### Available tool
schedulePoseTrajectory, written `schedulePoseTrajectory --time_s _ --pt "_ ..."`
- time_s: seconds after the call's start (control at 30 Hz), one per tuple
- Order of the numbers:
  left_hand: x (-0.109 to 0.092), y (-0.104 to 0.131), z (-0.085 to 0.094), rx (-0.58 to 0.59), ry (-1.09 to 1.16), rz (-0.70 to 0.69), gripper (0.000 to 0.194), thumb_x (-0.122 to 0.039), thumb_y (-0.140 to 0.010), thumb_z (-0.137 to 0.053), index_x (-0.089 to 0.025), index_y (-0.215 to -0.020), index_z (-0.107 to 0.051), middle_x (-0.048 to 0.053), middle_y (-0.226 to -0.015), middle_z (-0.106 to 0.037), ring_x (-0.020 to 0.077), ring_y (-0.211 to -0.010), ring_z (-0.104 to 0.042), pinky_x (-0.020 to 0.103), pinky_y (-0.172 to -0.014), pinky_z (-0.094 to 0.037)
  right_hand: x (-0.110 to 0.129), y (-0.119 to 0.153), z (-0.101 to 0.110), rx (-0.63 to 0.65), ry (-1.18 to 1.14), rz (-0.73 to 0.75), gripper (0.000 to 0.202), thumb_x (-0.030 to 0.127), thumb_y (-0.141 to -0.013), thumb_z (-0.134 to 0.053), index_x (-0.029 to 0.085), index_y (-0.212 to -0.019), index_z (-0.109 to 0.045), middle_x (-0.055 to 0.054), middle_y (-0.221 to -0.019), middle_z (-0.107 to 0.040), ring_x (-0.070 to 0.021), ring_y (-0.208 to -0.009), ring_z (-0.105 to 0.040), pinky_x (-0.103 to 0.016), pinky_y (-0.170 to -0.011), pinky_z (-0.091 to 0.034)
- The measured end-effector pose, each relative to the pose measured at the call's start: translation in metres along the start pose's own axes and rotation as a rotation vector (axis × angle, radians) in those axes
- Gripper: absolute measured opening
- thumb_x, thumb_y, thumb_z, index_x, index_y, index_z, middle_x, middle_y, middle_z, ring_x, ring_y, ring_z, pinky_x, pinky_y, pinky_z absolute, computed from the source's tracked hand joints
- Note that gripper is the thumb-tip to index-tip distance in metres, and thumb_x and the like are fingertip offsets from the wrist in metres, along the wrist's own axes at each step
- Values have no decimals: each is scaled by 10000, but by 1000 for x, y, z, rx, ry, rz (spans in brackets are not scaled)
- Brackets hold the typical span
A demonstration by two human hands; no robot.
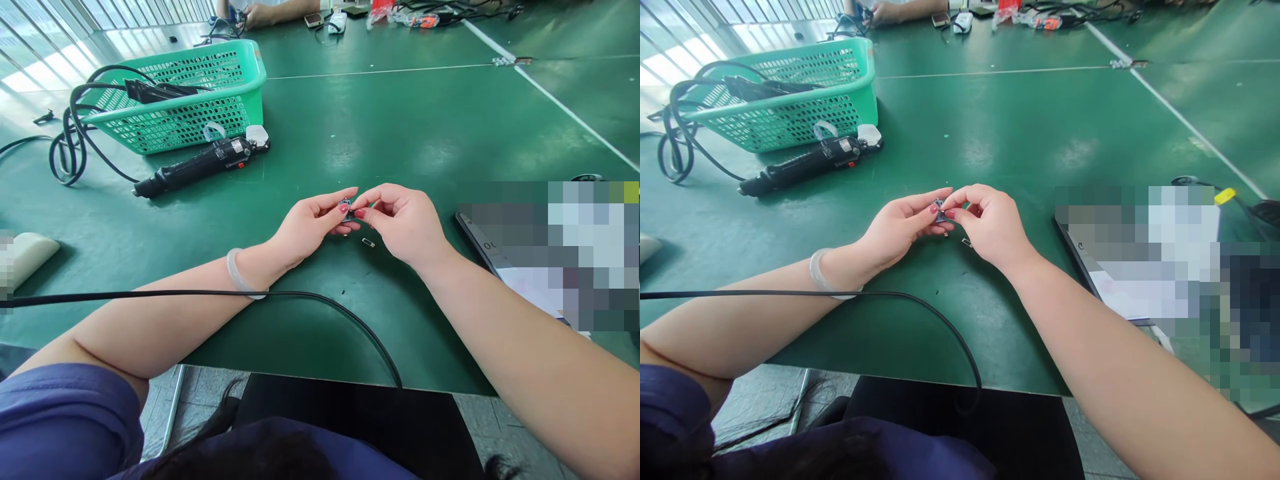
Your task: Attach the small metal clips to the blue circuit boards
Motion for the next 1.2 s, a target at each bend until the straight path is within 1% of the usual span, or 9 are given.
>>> schedulePoseTrajectory --time_s 0.1,0.2,0.4,0.57,0.7,0.8,0.9,1.07,1.2 --pt "-1 0 1 -17 -30 -1 397 -189 -887 -627 -158 -1282 -642 71 -1039 -755 112 -835 -706 295 -858 -549 -2 0 0 -6 13 -24 74 201 -770 -644 202 -781 -718 -1 -770 -684 -107 -571 -503 -301 -585 -420" --pt "-2 1 0 -10 -64 -13 405 -202 -870 -655 -171 -1274 -649 72 -1064 -753 122 -859 -708 310 -879 -550 -6 1 1 -16 30 -59 85 252 -776 -666 195 -808 -720 -7 -747 -686 -112 -557 -501 -300 -566 -415" --pt "-2 1 0 -28 -90 -7 405 -199 -887 -628 -166 -1290 -636 66 -1046 -756 117 -873 -704 314 -906 -547 -2 2 3 -31 80 -29 117 289 -785 -674 187 -789 -729 -21 -739 -704 -136 -606 -558 -312 -614 -446" --pt "-3 1 0 -24 -134 -11 406 -209 -888 -626 -160 -1290 -635 66 -1045 -754 122 -873 -703 315 -895 -551 -1 3 3 -27 88 -39 116 291 -791 -682 192 -824 -733 -14 -745 -707 -126 -581 -546 -304 -591 -436" --pt "-5 2 1 -30 -154 -53 469 -202 -857 -659 -168 -1322 -613 53 -1016 -756 145 -895 -708 335 -917 -553 -1 3 2 -21 78 -36 105 287 -802 -668 192 -795 -712 -7 -698 -690 -127 -574 -547 -296 -565 -413" --pt "-5 2 0 -5 -149 -82 533 -145 -795 -707 -206 -1318 -619 39 -1055 -752 174 -951 -714 352 -949 -547 -3 2 3 -18 102 -56 99 284 -799 -664 194 -772 -697 1 -658 -666 -123 -551 -522 -294 -546 -392" --pt "-5 2 0 17 -156 -99 528 -115 -792 -693 -222 -1305 -631 35 -1072 -748 192 -995 -713 367 -967 -539 -3 2 3 -17 113 -63 95 283 -793 -671 197 -759 -688 7 -644 -655 -114 -529 -497 -293 -535 -377" --pt "-4 1 1 8 -206 -108 505 -147 -803 -694 -248 -1295 -643 21 -1017 -756 188 -943 -713 381 -953 -538 -3 2 2 -5 123 -61 108 303 -798 -669 202 -762 -681 -3 -671 -681 -118 -531 -508 -291 -524 -373" --pt "-5 1 2 -6 -216 -114 456 -170 -821 -677 -232 -1272 -659 16 -945 -756 169 -885 -705 368 -920 -545 -4 2 0 18 109 -67 118 316 -801 -665 204 -766 -676 -8 -671 -693 -125 -532 -526 -291 -517 -371"
Point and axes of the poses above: each hand's wrist, its own y-axis away from the middle knuckle, its own z-axis out of the back of the hand, x = y × z, the point moved 8 cm from there along -y, towards the middle knuckle
